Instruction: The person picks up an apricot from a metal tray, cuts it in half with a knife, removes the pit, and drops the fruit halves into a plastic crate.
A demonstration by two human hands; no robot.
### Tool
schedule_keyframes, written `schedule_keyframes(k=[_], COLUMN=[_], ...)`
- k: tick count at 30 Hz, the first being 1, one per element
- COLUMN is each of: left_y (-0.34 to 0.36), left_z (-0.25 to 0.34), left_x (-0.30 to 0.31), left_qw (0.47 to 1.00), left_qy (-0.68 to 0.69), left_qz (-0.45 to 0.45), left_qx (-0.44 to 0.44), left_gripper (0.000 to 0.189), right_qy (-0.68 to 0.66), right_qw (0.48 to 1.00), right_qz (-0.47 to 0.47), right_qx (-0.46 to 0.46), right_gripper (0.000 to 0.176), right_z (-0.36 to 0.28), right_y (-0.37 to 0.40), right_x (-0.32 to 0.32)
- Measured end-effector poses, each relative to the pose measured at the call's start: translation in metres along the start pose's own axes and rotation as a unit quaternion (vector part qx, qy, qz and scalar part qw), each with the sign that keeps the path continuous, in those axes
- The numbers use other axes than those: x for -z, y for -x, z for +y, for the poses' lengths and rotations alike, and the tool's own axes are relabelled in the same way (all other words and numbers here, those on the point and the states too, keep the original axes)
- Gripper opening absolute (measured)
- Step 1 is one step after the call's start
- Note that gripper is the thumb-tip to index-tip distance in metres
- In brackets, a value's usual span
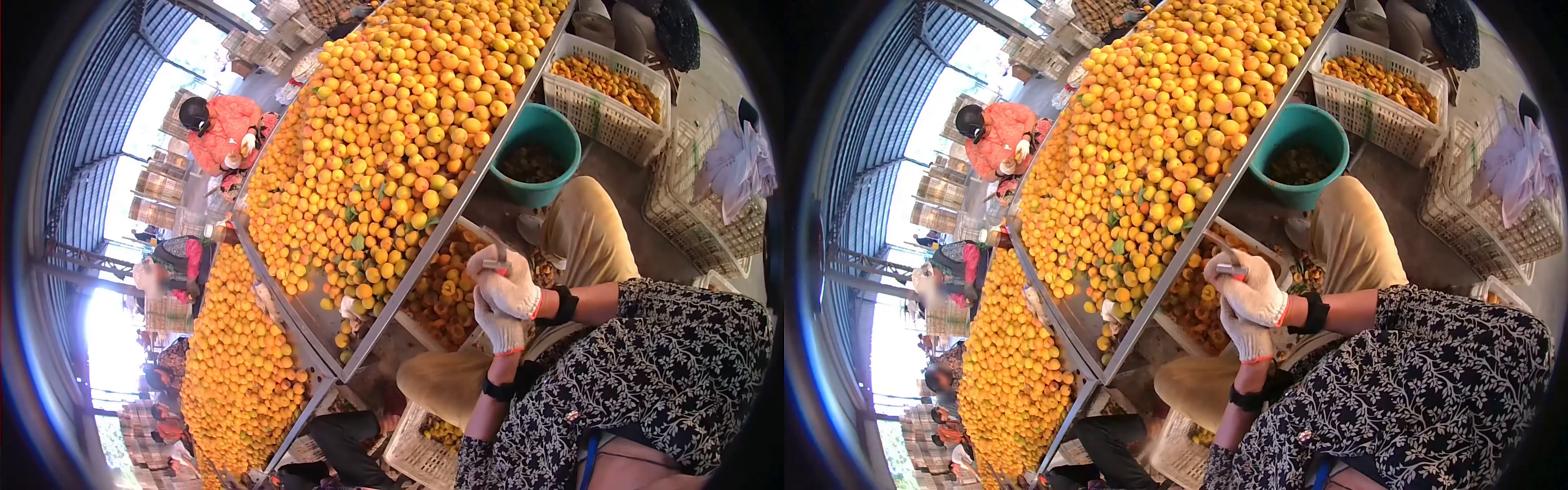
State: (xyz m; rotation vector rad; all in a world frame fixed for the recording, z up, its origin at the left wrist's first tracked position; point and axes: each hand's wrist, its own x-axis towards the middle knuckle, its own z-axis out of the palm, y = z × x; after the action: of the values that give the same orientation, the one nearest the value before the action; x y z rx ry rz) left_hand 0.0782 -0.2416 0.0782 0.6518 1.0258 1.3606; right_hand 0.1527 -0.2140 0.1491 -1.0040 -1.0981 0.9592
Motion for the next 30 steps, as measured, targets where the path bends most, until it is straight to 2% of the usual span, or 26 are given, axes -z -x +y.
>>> schedule_keyframes(k=[1,3,5,6,7,8,9,10,12,14,18,21,22,23,24,26,27,28,29,30], left_y=[0.002,0.005,0.004,0.005,0.004,0.003,0.005,0.003,0.003,-0.002,-0.008,-0.009,-0.016,-0.015,-0.013,-0.011,-0.011,-0.015,-0.019,-0.017], left_z=[0.001,0.004,0.010,0.015,0.019,0.018,0.016,0.016,0.017,0.012,-0.006,-0.015,-0.033,-0.037,-0.042,-0.047,-0.047,-0.045,-0.041,-0.032], left_x=[0.001,0.001,-0.004,-0.008,-0.011,-0.011,-0.010,-0.010,-0.008,0.000,0.016,0.022,0.032,0.035,0.037,0.037,0.037,0.037,0.035,0.029], left_qw=[0.995,0.997,0.996,0.997,0.998,0.998,0.999,0.999,0.996,0.983,0.983,0.992,0.943,0.839,0.839,0.936,0.936,0.984,1.000,1.000], left_qy=[-0.097,-0.078,-0.058,-0.044,-0.029,-0.027,-0.038,-0.048,-0.087,-0.174,-0.174,-0.120,-0.287,-0.438,-0.438,-0.307,-0.307,-0.150,0.012,0.012], left_qz=[-0.004,0.013,0.030,0.028,0.024,0.024,0.007,-0.010,-0.014,-0.040,-0.048,-0.037,-0.007,0.024,0.024,0.038,0.037,0.025,0.013,0.010], left_qx=[-0.011,0.024,0.056,0.051,0.043,0.042,0.020,-0.005,-0.022,-0.037,-0.040,0.000,-0.167,-0.323,-0.321,-0.169,-0.167,-0.090,-0.010,-0.009], left_gripper=[0.026,0.027,0.029,0.027,0.026,0.026,0.026,0.027,0.028,0.030,0.032,0.032,0.032,0.032,0.032,0.035,0.035,0.037,0.039,0.039], right_qy=[-0.014,-0.028,-0.068,-0.068,-0.259,-0.435,-0.316,-0.316,-0.307,-0.302,-0.352,-0.405,-0.438,-0.437,-0.438,-0.438,-0.509,-0.575,-0.575,-0.618], right_qw=[1.000,0.999,0.993,0.993,0.961,0.877,0.927,0.927,0.911,0.905,0.878,0.851,0.835,0.834,0.826,0.817,0.765,0.707,0.707,0.663], right_qz=[-0.013,-0.026,0.075,0.074,0.058,0.038,0.090,0.087,0.115,0.124,0.122,0.105,0.094,0.095,0.116,0.140,0.113,0.086,0.088,0.081], right_qx=[-0.003,-0.006,0.061,0.058,-0.075,-0.203,-0.181,-0.180,-0.251,-0.273,-0.300,-0.318,-0.320,-0.321,-0.336,-0.347,-0.378,-0.403,-0.402,-0.414], right_gripper=[0.007,0.006,0.008,0.008,0.008,0.009,0.010,0.010,0.009,0.007,0.007,0.008,0.008,0.008,0.009,0.012,0.014,0.017,0.017,0.019], right_z=[0.001,0.002,0.002,0.004,0.004,0.002,-0.005,-0.005,-0.004,-0.001,0.020,0.047,0.056,0.054,0.053,0.055,0.062,0.066,0.070,0.071], right_y=[0.002,0.000,-0.006,-0.006,-0.012,-0.017,-0.016,-0.017,-0.019,-0.023,-0.020,-0.018,-0.018,-0.017,-0.017,-0.020,-0.021,-0.023,-0.022,-0.023], right_x=[0.001,-0.002,-0.011,-0.007,-0.001,0.002,-0.007,-0.006,-0.001,0.002,0.011,0.019,0.021,0.020,0.019,0.021,0.024,0.027,0.028,0.026])
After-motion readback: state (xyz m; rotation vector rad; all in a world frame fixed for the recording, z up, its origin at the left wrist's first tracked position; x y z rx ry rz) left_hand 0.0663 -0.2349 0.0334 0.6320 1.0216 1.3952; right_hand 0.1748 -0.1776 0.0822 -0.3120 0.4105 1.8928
